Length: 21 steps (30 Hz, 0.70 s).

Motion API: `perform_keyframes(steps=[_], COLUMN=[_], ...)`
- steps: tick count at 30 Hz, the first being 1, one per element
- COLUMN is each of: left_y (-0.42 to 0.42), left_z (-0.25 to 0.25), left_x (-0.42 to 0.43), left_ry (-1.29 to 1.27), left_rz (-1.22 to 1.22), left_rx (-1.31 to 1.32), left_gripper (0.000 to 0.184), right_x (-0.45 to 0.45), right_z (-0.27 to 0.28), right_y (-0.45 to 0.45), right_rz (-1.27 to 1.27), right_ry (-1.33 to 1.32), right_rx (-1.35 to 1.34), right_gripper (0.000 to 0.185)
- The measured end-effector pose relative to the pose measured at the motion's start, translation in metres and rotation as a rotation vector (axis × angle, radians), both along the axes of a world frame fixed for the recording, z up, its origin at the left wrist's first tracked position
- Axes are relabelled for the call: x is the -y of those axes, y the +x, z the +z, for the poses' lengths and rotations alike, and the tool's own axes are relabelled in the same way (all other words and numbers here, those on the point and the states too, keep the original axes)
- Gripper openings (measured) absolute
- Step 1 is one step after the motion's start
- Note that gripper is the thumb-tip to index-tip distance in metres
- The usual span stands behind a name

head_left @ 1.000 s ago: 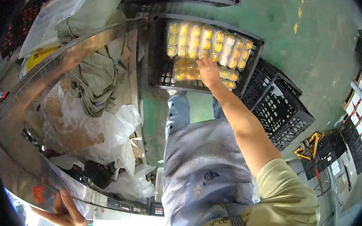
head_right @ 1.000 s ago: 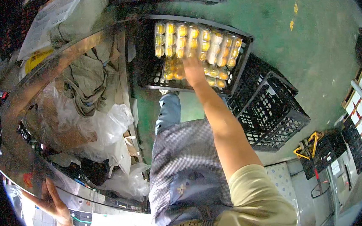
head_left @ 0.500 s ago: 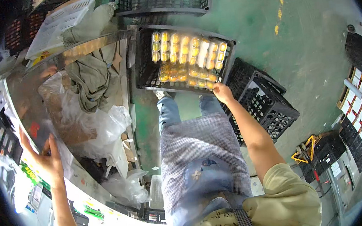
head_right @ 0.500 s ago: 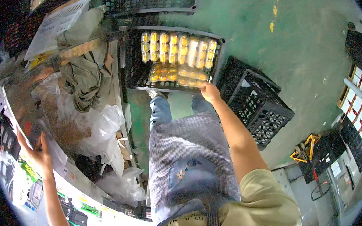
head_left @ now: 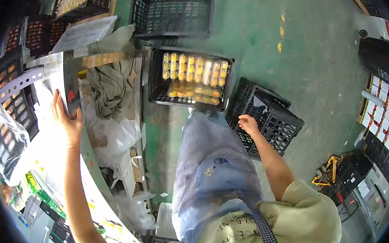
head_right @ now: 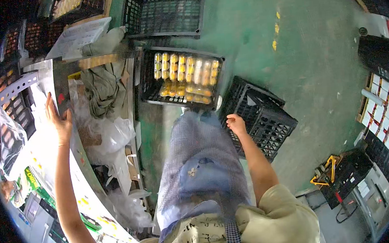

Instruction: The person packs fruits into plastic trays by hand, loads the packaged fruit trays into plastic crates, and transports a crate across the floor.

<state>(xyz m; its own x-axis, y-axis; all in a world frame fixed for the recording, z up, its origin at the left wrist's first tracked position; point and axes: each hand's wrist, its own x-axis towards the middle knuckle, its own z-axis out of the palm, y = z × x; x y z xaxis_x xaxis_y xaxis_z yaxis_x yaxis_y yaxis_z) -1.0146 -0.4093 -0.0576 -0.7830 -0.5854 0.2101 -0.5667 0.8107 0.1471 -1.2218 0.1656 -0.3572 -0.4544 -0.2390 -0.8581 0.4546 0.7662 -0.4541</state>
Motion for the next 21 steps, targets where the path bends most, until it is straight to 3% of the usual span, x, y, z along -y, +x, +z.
perform_keyframes(steps=[5, 21], left_y=[0.003, 0.001], left_z=[0.004, 0.011], left_x=[0.0, -0.012], left_ry=[-0.058, -0.068], left_rz=[0.019, 0.061], left_rx=[0.044, 0.017], left_gripper=[0.066, 0.068], right_x=[0.004, -0.019], right_z=[0.047, 0.068], right_y=[0.0, -0.018], right_rz=[-0.101, -0.232], right_ry=[-0.034, -0.01], right_rx=[0.022, 0.041], right_gripper=[0.021, 0.022])
